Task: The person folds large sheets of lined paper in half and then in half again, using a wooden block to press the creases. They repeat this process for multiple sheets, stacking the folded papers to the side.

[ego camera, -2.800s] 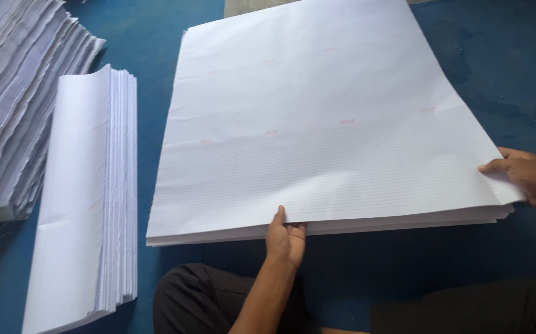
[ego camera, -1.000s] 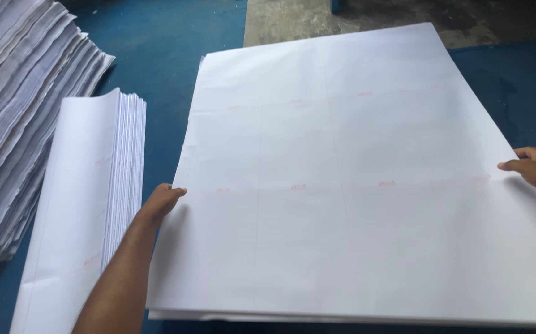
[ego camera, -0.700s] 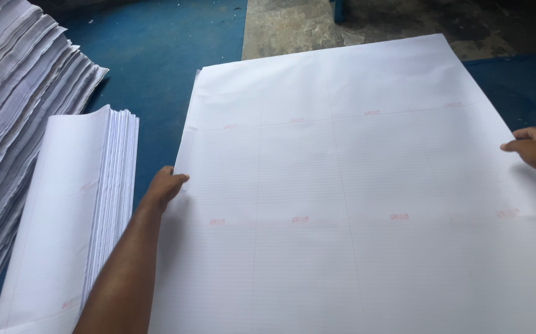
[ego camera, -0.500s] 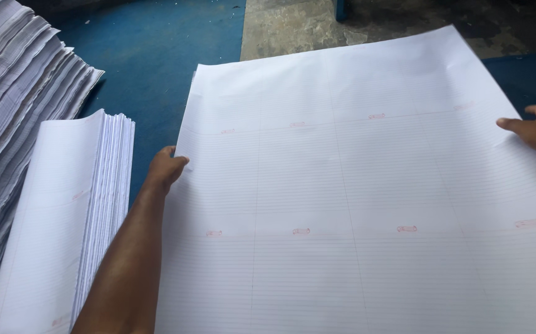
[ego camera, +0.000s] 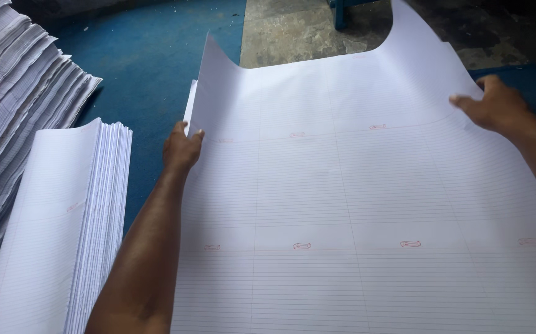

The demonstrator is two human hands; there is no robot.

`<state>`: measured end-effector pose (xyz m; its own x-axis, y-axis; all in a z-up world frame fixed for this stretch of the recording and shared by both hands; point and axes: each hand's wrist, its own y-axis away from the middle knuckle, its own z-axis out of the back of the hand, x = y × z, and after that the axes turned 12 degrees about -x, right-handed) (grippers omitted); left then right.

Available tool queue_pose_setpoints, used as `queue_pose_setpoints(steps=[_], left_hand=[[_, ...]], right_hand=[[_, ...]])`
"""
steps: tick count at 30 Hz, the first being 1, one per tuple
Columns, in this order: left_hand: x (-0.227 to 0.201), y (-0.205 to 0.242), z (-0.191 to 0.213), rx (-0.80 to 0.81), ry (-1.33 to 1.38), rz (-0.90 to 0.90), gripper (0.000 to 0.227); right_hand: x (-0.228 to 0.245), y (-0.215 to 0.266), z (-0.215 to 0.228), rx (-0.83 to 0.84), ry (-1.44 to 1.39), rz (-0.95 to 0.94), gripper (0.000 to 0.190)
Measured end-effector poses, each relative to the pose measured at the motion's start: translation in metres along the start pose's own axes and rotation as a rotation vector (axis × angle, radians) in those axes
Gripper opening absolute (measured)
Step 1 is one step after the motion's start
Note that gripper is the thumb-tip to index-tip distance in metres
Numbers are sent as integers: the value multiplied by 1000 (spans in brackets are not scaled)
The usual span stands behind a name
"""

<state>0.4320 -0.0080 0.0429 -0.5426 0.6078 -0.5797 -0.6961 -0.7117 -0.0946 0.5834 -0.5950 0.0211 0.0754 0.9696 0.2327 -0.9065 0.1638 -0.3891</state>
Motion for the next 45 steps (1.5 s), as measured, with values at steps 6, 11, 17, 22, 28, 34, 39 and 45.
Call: queue_pose_setpoints(steps=[6,11,17,22,28,34,39,45], left_hand=[[-24,-12,-14,-25,-167,-216,35],[-40,-11,-30,2,-122,-172,33],[-48,17,-31,5,-113,-158,39],[-57,25,-39,79,-408,-367,39],[-69,18,-54,-82,-390,-504,22],[-96,16,-17,-47,-106,-224,22],[-104,27,10,37,-93,-199,25],[-102,34,2,-36,-60,-317,26]], right_hand=[[33,0,20,285,24,-175,42],[52,-7,24,187,-7,-80,52],[94,27,46,199,87,-21,65],[126,45,59,290,203,-32,56],[112,17,38,182,215,85,28],[109,6,51,105,180,94,38],[116,11,60,173,126,58,35],[107,7,58,154,69,68,37]])
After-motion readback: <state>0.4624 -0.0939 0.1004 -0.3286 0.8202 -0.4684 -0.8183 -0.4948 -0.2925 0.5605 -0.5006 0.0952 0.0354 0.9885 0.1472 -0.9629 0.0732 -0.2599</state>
